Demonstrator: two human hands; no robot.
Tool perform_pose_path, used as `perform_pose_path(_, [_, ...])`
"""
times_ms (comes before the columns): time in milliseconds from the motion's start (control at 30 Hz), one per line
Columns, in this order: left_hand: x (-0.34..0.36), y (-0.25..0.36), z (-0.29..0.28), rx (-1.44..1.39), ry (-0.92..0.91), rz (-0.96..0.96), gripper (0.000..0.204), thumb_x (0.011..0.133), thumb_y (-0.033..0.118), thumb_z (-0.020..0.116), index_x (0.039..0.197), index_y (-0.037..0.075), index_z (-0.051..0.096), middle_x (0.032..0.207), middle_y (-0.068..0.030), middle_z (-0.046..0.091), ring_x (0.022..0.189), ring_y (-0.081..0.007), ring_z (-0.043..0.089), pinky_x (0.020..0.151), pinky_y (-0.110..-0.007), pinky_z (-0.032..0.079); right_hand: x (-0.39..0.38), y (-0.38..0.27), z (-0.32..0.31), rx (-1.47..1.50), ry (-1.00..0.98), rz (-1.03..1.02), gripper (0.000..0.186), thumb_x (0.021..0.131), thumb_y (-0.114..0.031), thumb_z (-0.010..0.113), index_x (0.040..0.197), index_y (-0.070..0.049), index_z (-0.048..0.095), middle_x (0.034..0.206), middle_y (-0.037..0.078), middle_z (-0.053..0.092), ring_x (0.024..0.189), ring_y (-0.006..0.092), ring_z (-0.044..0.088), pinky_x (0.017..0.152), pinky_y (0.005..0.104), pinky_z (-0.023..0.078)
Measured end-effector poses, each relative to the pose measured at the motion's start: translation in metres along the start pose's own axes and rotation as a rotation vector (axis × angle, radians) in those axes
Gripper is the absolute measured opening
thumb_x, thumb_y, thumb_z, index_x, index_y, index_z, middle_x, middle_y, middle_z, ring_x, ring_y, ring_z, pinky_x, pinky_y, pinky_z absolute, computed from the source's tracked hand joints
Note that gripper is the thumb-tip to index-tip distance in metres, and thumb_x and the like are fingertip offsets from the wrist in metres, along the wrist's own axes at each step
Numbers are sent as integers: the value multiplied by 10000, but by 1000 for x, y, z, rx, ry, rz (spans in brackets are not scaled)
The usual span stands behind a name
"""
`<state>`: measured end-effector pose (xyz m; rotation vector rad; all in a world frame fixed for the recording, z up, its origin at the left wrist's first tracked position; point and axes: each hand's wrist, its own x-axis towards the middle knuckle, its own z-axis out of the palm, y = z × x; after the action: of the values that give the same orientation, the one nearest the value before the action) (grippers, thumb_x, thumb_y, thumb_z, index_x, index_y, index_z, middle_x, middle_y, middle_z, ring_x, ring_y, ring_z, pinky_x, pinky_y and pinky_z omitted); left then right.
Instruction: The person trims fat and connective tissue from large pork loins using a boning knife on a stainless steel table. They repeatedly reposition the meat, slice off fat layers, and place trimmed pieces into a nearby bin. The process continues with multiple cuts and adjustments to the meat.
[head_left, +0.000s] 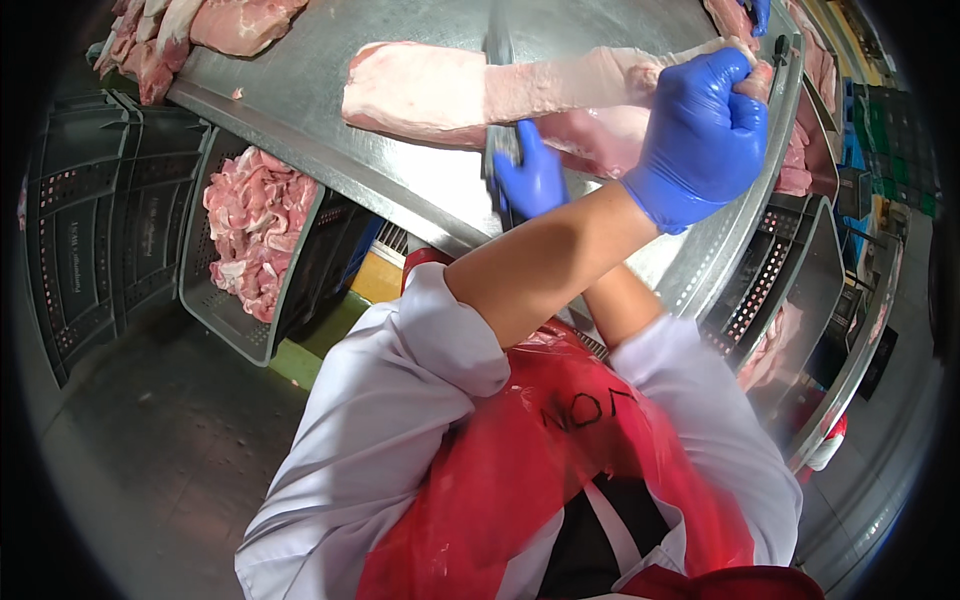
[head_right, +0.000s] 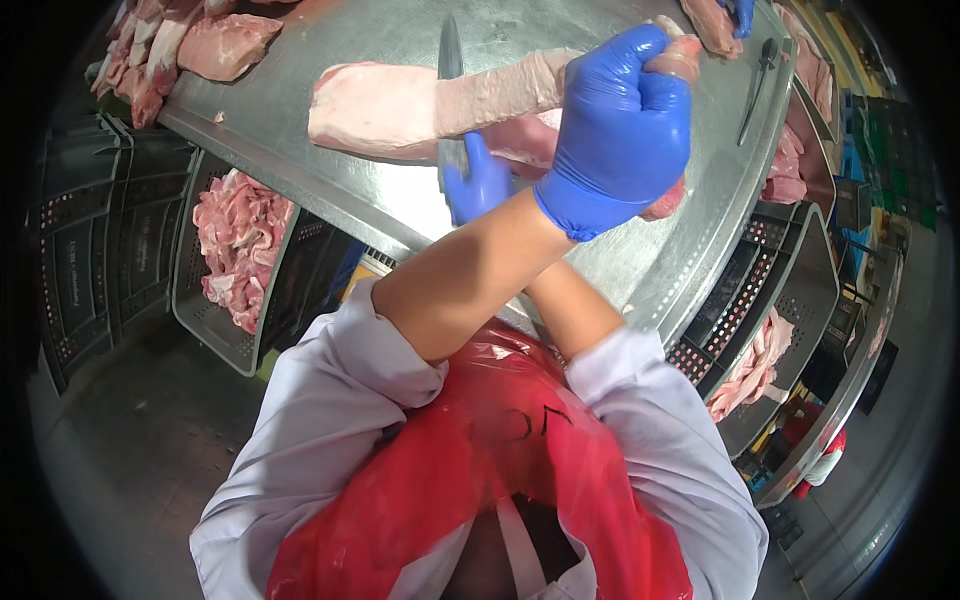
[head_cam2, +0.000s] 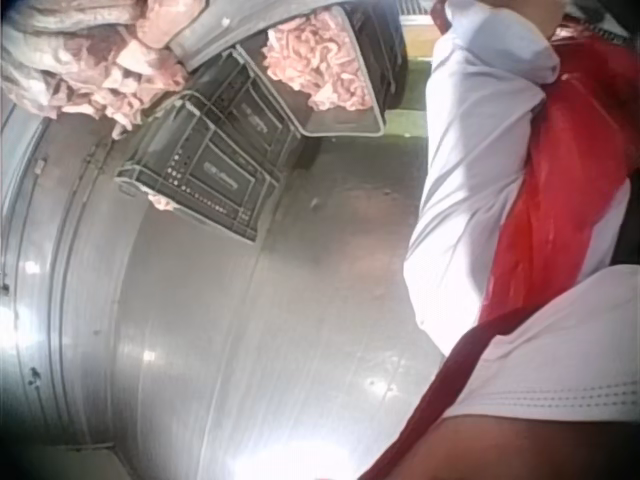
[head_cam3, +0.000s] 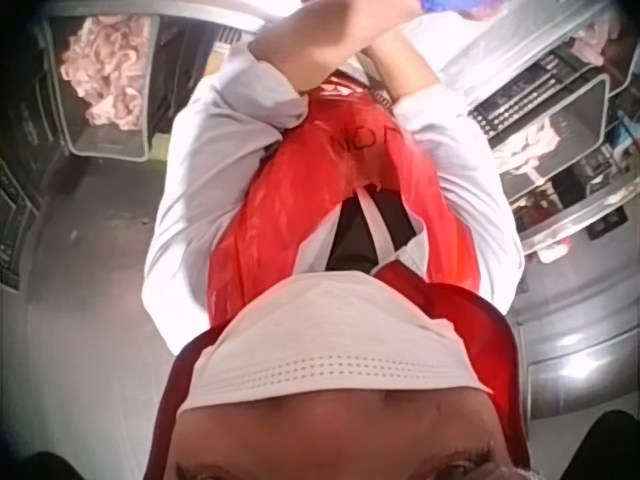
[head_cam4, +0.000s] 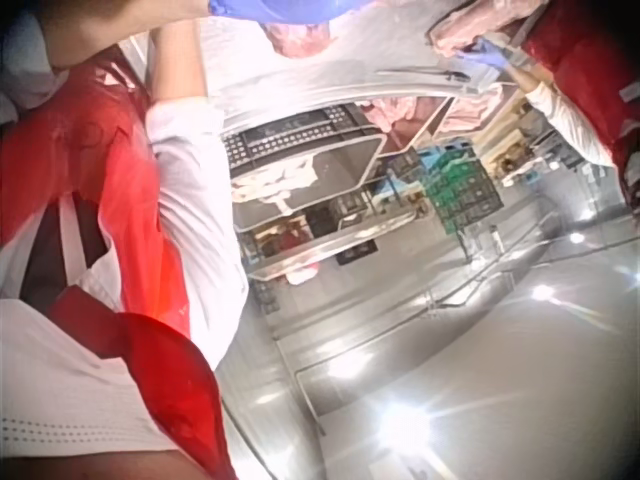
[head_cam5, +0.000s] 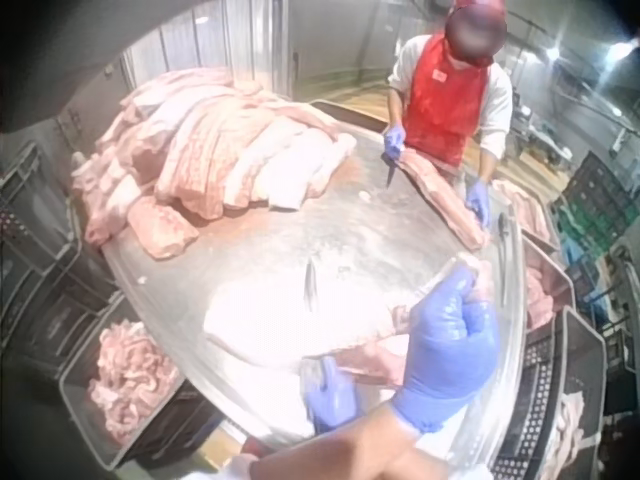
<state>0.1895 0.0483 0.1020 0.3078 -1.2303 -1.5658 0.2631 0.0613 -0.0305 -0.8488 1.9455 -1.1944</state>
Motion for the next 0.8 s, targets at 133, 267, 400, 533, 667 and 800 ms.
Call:
perform_pose_path(133, [16,12,-1,9,39,29,245,969,57,570,736,12,512,604,-14,437,573,-72,392,516,-290,366,-6,1,21,44,8,49,315,939,-160,586,1168,50,529,792,186,687,540,245,635,540,385,537])
perform_pose_path(267, [20,31,1,-102,29,-2,266,959,60,583,713,21,489,578,-39,414,553,-106,348,508,-310,357,-18,17,39,-90,-7,48,446,931,-178,582,1309,37,483,797,192,684,657,289,675,621,429,541])
perform_pose_path(400, [33,57,-7,-82,-48,-32,266,958,57,585,719,11,478,579,-91,388,550,-135,337,511,-315,356,8,19,56,-143,99,-163,584,913,-177,585,1443,6,422,681,219,638,557,319,628,563,449,505])
perform_pose_path(533, [44,66,-7,-90,-4,83,249,947,40,576,722,3,475,601,-130,413,529,-185,397,523,-336,388,-6,5,72,-230,33,-16,381,924,-225,566,1208,30,572,703,284,621,604,437,606,613,492,492])
perform_pose_path(667, [53,83,-5,-122,-123,91,235,940,24,560,720,2,480,602,-138,449,546,-143,505,526,-357,413,47,-9,91,-261,150,-150,392,929,-212,537,1252,11,538,799,329,634,762,548,605,694,544,472])
perform_pose_path(800, [63,105,-7,-250,-159,-18,225,926,16,558,717,-4,479,603,-152,485,533,-213,535,524,-374,418,-13,-26,107,-47,17,127,387,919,-222,564,1210,32,542,855,335,642,865,530,635,708,532,483])
